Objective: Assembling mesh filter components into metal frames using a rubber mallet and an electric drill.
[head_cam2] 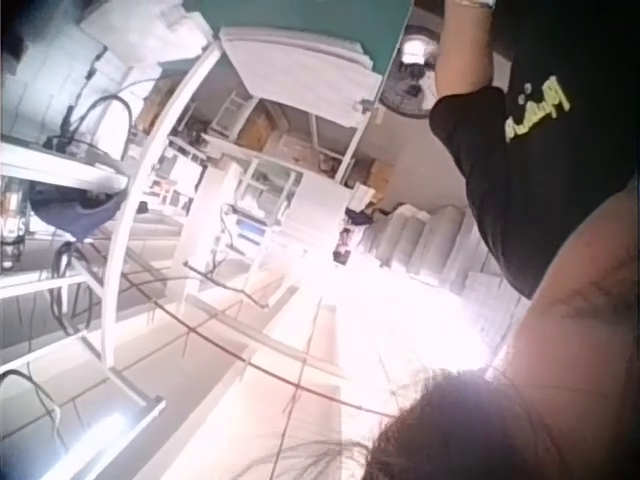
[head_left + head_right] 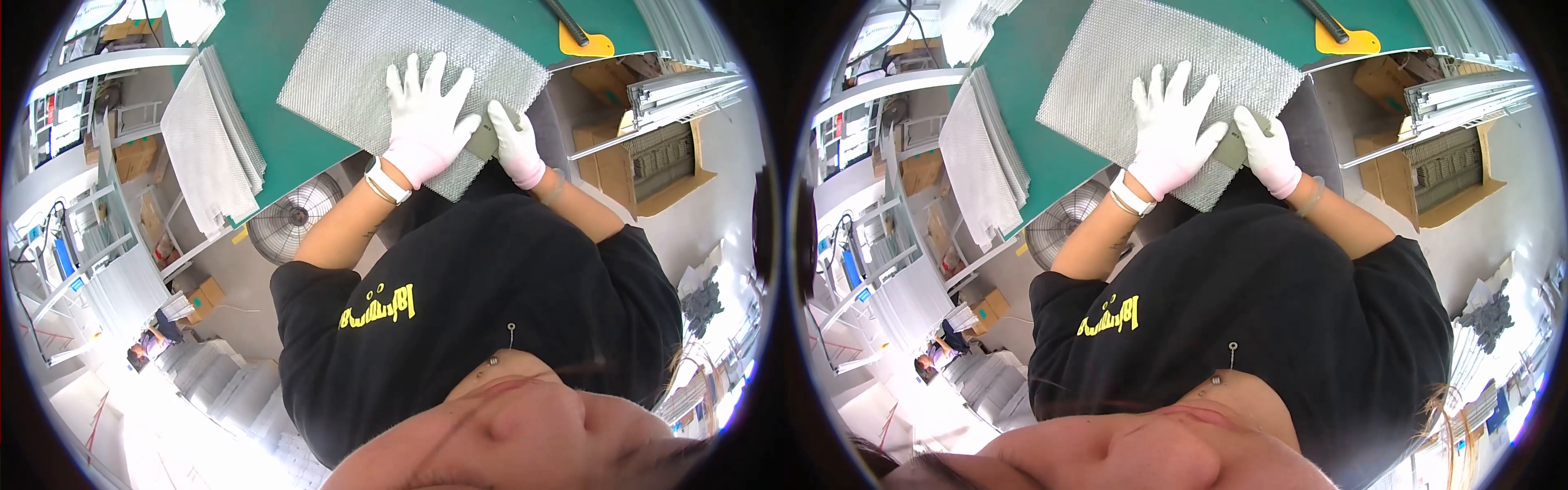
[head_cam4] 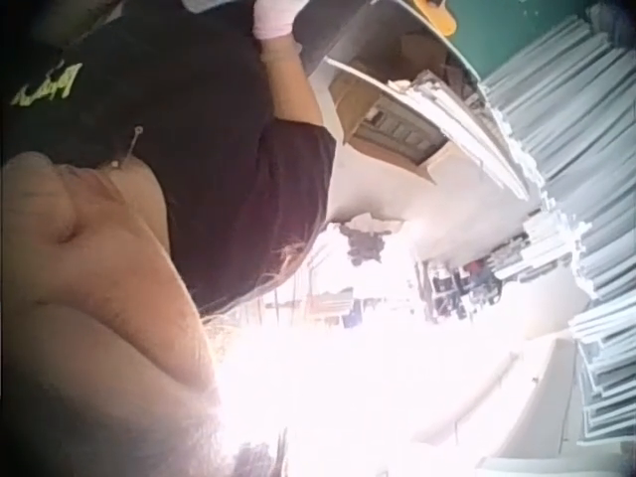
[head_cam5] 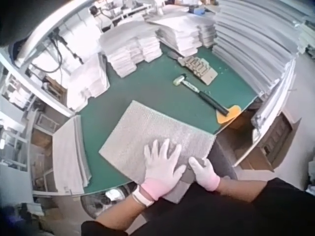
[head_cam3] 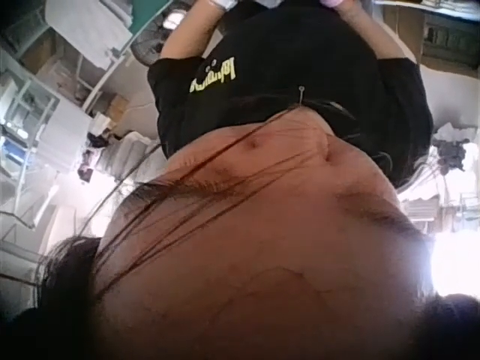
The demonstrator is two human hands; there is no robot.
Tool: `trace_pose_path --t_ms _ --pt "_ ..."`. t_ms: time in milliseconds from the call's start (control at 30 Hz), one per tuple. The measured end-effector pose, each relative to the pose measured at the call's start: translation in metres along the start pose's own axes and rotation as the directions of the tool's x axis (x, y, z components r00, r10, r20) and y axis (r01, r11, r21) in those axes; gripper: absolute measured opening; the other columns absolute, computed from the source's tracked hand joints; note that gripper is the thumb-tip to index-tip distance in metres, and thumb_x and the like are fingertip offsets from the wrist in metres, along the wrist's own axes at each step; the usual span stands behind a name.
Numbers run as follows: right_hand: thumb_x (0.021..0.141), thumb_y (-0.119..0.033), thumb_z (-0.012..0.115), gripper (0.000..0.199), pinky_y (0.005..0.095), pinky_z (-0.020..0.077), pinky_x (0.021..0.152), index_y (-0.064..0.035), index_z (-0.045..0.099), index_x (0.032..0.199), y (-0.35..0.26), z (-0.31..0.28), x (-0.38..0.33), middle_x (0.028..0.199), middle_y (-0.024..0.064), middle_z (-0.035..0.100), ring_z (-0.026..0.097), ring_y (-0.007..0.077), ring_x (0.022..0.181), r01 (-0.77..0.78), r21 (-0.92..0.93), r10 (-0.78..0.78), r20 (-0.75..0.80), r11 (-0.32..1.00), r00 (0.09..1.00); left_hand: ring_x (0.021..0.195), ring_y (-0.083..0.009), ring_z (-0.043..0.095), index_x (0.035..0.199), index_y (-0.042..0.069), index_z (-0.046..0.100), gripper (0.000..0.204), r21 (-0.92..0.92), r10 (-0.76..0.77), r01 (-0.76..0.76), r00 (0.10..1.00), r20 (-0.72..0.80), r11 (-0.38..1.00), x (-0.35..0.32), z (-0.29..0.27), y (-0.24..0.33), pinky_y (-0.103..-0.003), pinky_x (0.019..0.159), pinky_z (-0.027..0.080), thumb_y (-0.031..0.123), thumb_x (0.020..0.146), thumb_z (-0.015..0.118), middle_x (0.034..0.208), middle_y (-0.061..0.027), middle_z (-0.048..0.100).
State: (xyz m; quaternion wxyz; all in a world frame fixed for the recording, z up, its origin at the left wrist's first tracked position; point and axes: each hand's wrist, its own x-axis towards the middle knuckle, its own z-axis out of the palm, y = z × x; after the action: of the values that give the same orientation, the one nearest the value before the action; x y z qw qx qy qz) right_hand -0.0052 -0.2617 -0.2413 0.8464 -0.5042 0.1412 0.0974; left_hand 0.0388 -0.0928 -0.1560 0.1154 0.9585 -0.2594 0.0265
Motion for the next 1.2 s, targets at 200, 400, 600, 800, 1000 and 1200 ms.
trace_pose_path --t_ms 200,400,600,800,1000,1200 --pt "0.101 -0.023 0.063 0.018 0.0241 0.0502 0.068 -0.0062 0.067 0.101 -0.005 0.012 -0.009 0.089 -0.0034 0.065 0.059 0.0045 0.079 -0.01 0.051 0.009 0.019 0.999 1.0 0.141 -0.0504 0.029 0.144 0.018 0.052 0.064 -0.031 -0.017 0.016 1.0 -0.013 0.999 -0.003 0.003 -0.003 -0.067 0.117 0.012 0.047 0.088 0.063 0.151 -0.0219 0.039" --pt "0.102 -0.026 0.061 0.02 0.0242 0.0498 0.068 -0.0069 0.066 0.098 -0.006 0.008 -0.007 0.087 -0.0037 0.064 0.058 0.0049 0.075 -0.025 0.083 0.029 -0.052 0.996 0.998 0.142 -0.0494 0.027 0.143 0.02 0.054 0.062 -0.093 -0.027 0.025 0.999 -0.017 0.995 -0.002 0.0 -0.003 -0.067 0.117 0.011 0.047 0.087 0.063 0.151 -0.0207 0.04" --pt "0.104 -0.026 0.058 0.022 0.0237 0.049 0.07 -0.0067 0.067 0.101 0.003 0.011 -0.001 0.088 -0.004 0.064 0.057 0.0042 0.077 -0.043 0.134 0.056 -0.096 0.99 0.994 0.141 -0.0491 0.029 0.142 0.02 0.055 0.058 -0.013 0.006 -0.006 1.0 -0.01 1.0 -0.002 0.002 -0.001 -0.066 0.117 0.013 0.044 0.089 0.062 0.149 -0.0205 0.042" --pt "0.093 -0.057 0.062 0.056 0.0284 0.0539 0.064 -0.004 0.069 0.108 -0.045 0.004 0.032 0.079 0.0049 0.067 0.066 0.0148 0.075 -0.243 -0.587 0.552 0.431 0.772 0.714 0.14 -0.0425 0.034 0.137 0.022 0.059 0.05 0.024 0.223 -0.223 0.975 0.012 0.975 0.035 -0.004 -0.056 -0.064 0.116 0.017 0.041 0.091 0.06 0.145 -0.0147 0.048" --pt "0.085 -0.022 0.075 0.026 0.0361 0.0535 0.078 -0.0027 0.067 0.101 -0.052 -0.069 0.006 0.096 0.0144 0.067 0.067 0.0244 0.083 0.183 -0.885 -0.565 -0.104 0.428 0.819 0.135 -0.0395 0.043 0.132 0.013 0.062 0.046 0.282 0.262 -0.198 0.941 -0.213 0.939 0.053 -0.039 -0.053 -0.06 0.113 0.028 0.028 0.089 0.064 0.141 -0.0136 0.053" --pt "0.089 -0.029 0.078 0.056 0.0292 0.0507 0.071 0.0042 0.054 0.127 0.02 -0.29 -0.037 0.098 0.0055 0.063 0.06 0.0154 0.077 -0.27 -0.303 -0.067 -0.769 0.914 0.636 0.101 -0.0309 0.067 0.108 0.005 0.071 0.023 -0.651 0.369 -0.387 0.913 -0.173 0.653 -0.023 0.013 0.025 -0.043 0.093 0.051 0.01 0.087 0.064 0.107 -0.011 0.07"
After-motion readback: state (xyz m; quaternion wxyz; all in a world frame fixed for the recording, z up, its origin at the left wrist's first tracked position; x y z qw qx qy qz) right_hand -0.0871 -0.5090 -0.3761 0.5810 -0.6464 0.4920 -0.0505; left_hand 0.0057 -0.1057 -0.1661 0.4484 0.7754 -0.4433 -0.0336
